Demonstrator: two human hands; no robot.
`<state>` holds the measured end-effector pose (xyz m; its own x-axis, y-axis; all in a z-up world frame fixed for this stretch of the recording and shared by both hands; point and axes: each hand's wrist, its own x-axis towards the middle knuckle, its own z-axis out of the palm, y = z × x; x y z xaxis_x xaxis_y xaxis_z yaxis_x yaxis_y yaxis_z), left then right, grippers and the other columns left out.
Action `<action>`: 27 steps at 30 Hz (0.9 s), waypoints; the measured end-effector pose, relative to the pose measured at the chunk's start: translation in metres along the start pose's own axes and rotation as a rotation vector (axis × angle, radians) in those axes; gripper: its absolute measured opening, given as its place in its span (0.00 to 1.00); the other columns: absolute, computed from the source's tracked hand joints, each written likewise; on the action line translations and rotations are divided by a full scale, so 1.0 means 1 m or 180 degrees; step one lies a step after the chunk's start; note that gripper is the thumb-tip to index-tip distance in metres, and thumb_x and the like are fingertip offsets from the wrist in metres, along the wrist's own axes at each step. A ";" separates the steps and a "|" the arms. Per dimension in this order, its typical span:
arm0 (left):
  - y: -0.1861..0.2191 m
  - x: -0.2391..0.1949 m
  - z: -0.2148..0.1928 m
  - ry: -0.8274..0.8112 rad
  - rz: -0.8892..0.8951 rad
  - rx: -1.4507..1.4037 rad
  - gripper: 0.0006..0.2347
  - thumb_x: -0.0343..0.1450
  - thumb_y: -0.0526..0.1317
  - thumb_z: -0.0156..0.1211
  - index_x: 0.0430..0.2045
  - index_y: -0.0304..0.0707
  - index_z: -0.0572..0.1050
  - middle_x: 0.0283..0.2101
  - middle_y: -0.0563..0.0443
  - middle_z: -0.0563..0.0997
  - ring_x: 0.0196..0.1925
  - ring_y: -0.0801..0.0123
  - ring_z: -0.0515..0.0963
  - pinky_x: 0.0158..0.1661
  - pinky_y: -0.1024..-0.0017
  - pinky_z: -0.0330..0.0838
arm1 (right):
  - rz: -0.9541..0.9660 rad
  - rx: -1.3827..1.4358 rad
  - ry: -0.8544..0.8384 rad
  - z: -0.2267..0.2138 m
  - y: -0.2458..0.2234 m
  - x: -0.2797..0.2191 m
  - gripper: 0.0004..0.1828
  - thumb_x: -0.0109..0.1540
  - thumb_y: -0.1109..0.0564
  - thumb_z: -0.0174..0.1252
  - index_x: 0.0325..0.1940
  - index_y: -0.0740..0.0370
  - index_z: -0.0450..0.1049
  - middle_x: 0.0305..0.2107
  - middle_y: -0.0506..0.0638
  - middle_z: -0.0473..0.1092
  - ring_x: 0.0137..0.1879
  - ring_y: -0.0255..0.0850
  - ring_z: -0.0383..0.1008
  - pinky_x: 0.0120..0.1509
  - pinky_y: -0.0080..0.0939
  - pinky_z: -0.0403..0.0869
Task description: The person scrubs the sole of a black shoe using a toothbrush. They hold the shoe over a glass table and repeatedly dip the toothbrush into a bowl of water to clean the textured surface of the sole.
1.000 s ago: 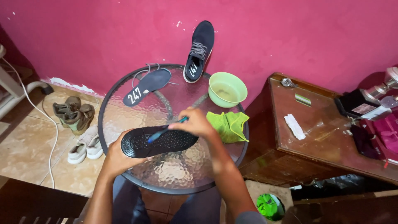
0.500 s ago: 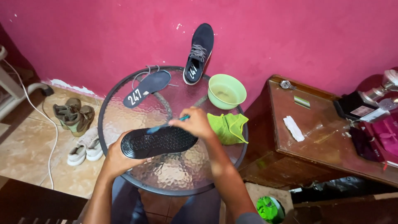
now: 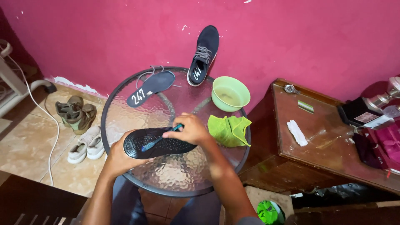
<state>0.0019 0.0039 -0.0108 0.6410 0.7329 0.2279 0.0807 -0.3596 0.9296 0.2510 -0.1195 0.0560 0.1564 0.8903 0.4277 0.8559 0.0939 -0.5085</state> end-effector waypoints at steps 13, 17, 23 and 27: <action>0.001 0.001 -0.002 0.0000 0.0063 0.0099 0.43 0.37 0.38 0.85 0.53 0.43 0.77 0.44 0.41 0.86 0.49 0.47 0.84 0.51 0.49 0.77 | -0.0045 0.0202 0.0011 0.001 0.015 -0.001 0.22 0.46 0.38 0.78 0.24 0.53 0.77 0.14 0.48 0.67 0.26 0.44 0.71 0.35 0.38 0.72; 0.004 -0.002 0.000 -0.0018 0.0102 -0.0072 0.43 0.38 0.37 0.84 0.54 0.41 0.75 0.45 0.39 0.85 0.51 0.44 0.83 0.51 0.48 0.76 | 0.0529 0.0272 0.0419 -0.018 0.033 -0.005 0.21 0.46 0.43 0.80 0.28 0.58 0.80 0.17 0.53 0.68 0.26 0.44 0.72 0.35 0.40 0.73; 0.005 0.000 -0.002 -0.0026 -0.0023 0.0010 0.44 0.37 0.38 0.85 0.54 0.43 0.76 0.45 0.41 0.86 0.51 0.46 0.83 0.52 0.49 0.76 | 0.0136 0.0297 0.0193 0.004 0.010 0.001 0.22 0.44 0.40 0.80 0.26 0.54 0.79 0.17 0.48 0.67 0.25 0.43 0.71 0.34 0.37 0.72; 0.008 0.000 -0.003 -0.0057 -0.0010 -0.0031 0.44 0.38 0.38 0.84 0.55 0.42 0.75 0.46 0.40 0.85 0.52 0.45 0.82 0.52 0.48 0.75 | 0.0581 0.0439 0.0286 -0.014 0.027 -0.004 0.21 0.46 0.44 0.79 0.29 0.58 0.80 0.18 0.51 0.67 0.26 0.41 0.70 0.35 0.38 0.71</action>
<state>0.0004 0.0026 -0.0021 0.6544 0.7235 0.2199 0.0753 -0.3516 0.9331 0.2801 -0.1262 0.0512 0.3507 0.8554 0.3811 0.7351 0.0007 -0.6780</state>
